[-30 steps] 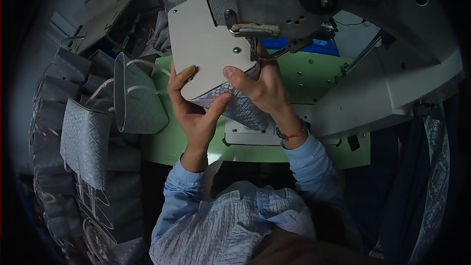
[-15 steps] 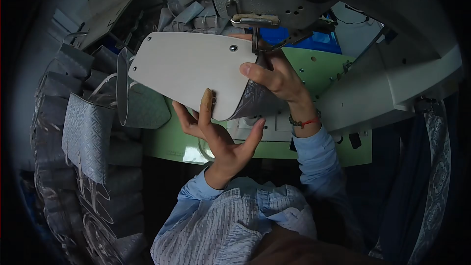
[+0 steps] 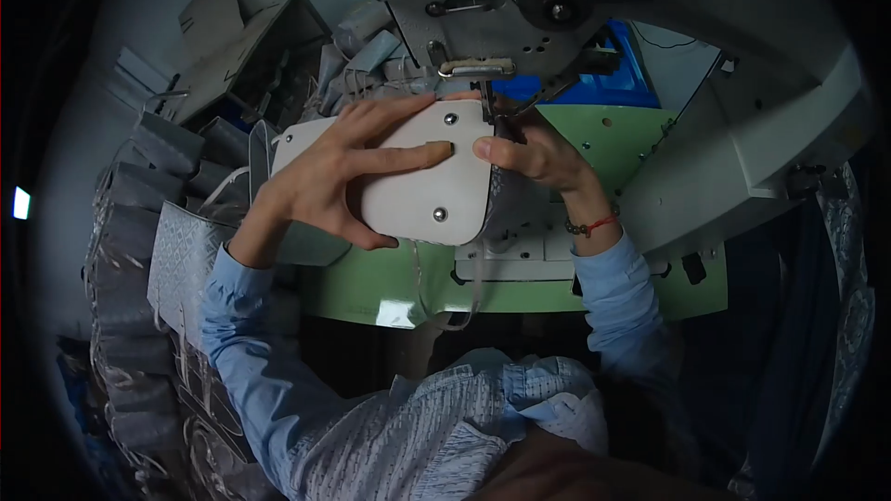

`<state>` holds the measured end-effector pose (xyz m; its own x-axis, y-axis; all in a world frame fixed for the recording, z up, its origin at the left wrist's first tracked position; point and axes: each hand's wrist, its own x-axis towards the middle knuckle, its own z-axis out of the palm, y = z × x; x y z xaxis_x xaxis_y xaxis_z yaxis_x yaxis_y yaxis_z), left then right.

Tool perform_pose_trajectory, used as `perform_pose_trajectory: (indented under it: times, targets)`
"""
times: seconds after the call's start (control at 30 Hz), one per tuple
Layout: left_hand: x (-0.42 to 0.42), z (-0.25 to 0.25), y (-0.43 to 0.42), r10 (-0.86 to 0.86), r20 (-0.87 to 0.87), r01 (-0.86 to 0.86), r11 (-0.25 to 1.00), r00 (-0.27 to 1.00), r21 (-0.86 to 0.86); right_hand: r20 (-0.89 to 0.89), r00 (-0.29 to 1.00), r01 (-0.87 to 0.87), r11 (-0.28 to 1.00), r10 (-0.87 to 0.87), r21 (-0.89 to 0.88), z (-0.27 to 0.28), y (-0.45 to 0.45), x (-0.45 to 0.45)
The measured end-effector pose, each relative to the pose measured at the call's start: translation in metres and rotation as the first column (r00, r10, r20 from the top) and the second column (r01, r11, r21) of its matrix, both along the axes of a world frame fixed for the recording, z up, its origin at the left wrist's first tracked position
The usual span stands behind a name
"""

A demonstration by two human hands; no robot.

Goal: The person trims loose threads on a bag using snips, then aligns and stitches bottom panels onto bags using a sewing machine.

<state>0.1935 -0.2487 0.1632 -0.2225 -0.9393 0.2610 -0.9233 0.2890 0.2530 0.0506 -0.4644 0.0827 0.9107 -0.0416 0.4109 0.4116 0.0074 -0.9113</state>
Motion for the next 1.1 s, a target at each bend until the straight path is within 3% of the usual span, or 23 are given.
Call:
perform_pose_trajectory:
  times: [0.13, 0.23, 0.3, 0.4, 0.73, 0.93, 1.1]
  targets:
    - [0.0, 0.0, 0.0, 0.015, 0.014, -0.015, 1.0, 1.0, -0.007, -0.068, 0.998, 0.013, 1.0, -0.011, 0.028, 0.003, 0.007, -0.007]
    - [-0.007, 0.008, 0.001, 0.056, 0.074, -0.056, 0.998, 0.996, 0.003, 0.023, 1.0, -0.012, 0.999, 0.011, 0.034, -0.003, 0.019, -0.022]
    - [-0.011, 0.013, 0.0, 0.081, 0.083, -0.083, 0.996, 0.993, 0.027, 0.037, 0.991, 0.132, 0.988, -0.129, -0.08, -0.005, 0.024, -0.033]
    - [-0.007, 0.014, -0.002, 0.097, 0.096, -0.102, 0.994, 0.991, 0.049, 0.103, 0.974, 0.214, 0.968, -0.201, -0.133, -0.008, 0.029, -0.035]
    - [-0.008, 0.022, -0.006, 0.154, 0.157, -0.171, 0.98, 0.976, 0.098, 0.059, 0.969, 0.245, 0.959, -0.239, -0.141, 0.002, 0.029, -0.038]
    - [0.002, 0.02, -0.011, 0.101, 0.143, -0.106, 0.994, 0.985, 0.026, 0.008, 0.967, 0.254, 0.962, -0.255, -0.099, 0.004, 0.032, -0.036]
    - [0.003, 0.023, -0.015, 0.136, 0.15, -0.146, 0.987, 0.979, 0.059, 0.174, 0.934, 0.323, 0.946, -0.313, -0.033, -0.002, 0.034, -0.026]
